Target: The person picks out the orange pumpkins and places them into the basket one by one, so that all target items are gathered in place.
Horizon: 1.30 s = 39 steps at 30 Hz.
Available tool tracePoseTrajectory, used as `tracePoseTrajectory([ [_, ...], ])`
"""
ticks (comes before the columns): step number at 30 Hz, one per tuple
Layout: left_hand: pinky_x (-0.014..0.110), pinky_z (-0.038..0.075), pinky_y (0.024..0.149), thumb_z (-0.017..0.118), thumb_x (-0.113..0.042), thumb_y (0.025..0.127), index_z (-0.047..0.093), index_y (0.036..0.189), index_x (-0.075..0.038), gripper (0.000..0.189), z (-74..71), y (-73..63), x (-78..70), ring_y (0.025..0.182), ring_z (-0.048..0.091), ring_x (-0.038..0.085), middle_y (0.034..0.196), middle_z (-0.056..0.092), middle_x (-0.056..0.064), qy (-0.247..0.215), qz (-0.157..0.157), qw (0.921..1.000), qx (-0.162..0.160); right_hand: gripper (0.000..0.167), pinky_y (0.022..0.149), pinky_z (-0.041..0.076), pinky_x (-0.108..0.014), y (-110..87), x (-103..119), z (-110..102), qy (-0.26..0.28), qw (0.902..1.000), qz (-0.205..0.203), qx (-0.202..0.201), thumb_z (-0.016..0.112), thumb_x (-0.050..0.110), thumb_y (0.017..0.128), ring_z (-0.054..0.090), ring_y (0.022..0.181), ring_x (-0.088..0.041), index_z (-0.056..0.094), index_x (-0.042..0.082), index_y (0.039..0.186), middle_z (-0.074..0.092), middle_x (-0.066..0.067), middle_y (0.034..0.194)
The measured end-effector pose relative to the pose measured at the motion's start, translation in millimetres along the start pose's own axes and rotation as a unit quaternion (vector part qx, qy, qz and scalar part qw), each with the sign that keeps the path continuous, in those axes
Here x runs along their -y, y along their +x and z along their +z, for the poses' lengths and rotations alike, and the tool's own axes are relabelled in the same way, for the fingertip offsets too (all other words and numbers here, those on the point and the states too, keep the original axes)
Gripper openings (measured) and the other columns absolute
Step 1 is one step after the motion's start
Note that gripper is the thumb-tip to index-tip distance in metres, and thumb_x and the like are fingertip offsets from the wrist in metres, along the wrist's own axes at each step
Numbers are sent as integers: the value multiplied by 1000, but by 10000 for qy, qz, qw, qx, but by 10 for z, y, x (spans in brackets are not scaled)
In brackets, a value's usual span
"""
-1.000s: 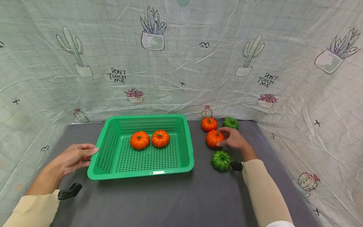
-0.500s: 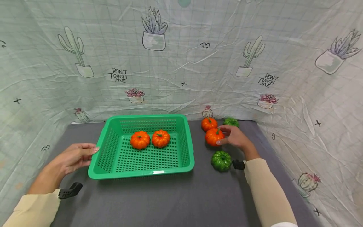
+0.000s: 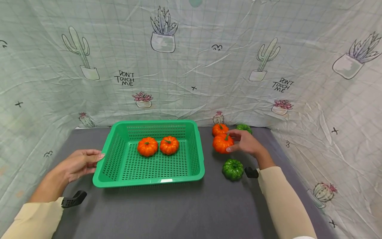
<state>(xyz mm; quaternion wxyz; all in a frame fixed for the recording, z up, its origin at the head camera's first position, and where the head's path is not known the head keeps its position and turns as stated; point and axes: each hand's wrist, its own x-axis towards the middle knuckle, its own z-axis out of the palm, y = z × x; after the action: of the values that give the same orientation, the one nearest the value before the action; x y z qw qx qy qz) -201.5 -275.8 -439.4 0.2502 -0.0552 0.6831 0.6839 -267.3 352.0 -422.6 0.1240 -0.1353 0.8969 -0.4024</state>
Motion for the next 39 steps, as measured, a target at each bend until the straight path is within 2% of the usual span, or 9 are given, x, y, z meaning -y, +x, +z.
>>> tracePoseTrajectory([
  [11,31,65,79,67,-17,103,71,105,-15,4,9,9,-1,86,76,10,94,76,-5,-8,1,10000,1,74,118,38,-66,-24,231,-33,13,9993,-296,244,90,12,82,48,143,-50,55,3,147,50,-25,156],
  [20,31,65,80,68,-17,103,71,106,-16,4,11,13,6,87,76,10,95,76,-5,29,42,10000,20,77,118,38,-65,-21,451,-28,401,9967,-428,554,90,6,78,43,147,-50,55,2,146,48,-24,158],
  [24,32,65,80,68,-17,103,71,105,-16,4,-1,12,14,87,76,11,95,76,-5,27,44,10000,-3,79,117,42,-60,-7,544,-4,482,9945,-545,752,90,5,77,46,146,-48,54,1,147,50,-24,156],
  [28,32,65,80,68,-18,103,71,105,-16,4,-5,19,20,87,76,11,95,77,-5,49,55,10000,0,78,112,51,-50,8,628,32,434,9936,-645,816,91,7,76,50,143,-47,56,1,146,53,-24,153],
  [33,31,65,80,68,-18,103,71,105,-16,4,-2,17,22,87,76,10,94,77,-5,52,45,10000,-32,75,101,59,-36,51,749,105,717,9883,-782,1093,91,6,77,59,135,-39,58,2,144,58,-23,148],
  [39,30,65,78,67,-16,104,71,106,-15,5,9,14,15,86,75,10,93,76,-5,21,73,10000,8,73,92,63,-35,137,860,189,1147,9755,-1013,1582,90,1,78,68,119,-21,57,0,142,63,-22,139],
])
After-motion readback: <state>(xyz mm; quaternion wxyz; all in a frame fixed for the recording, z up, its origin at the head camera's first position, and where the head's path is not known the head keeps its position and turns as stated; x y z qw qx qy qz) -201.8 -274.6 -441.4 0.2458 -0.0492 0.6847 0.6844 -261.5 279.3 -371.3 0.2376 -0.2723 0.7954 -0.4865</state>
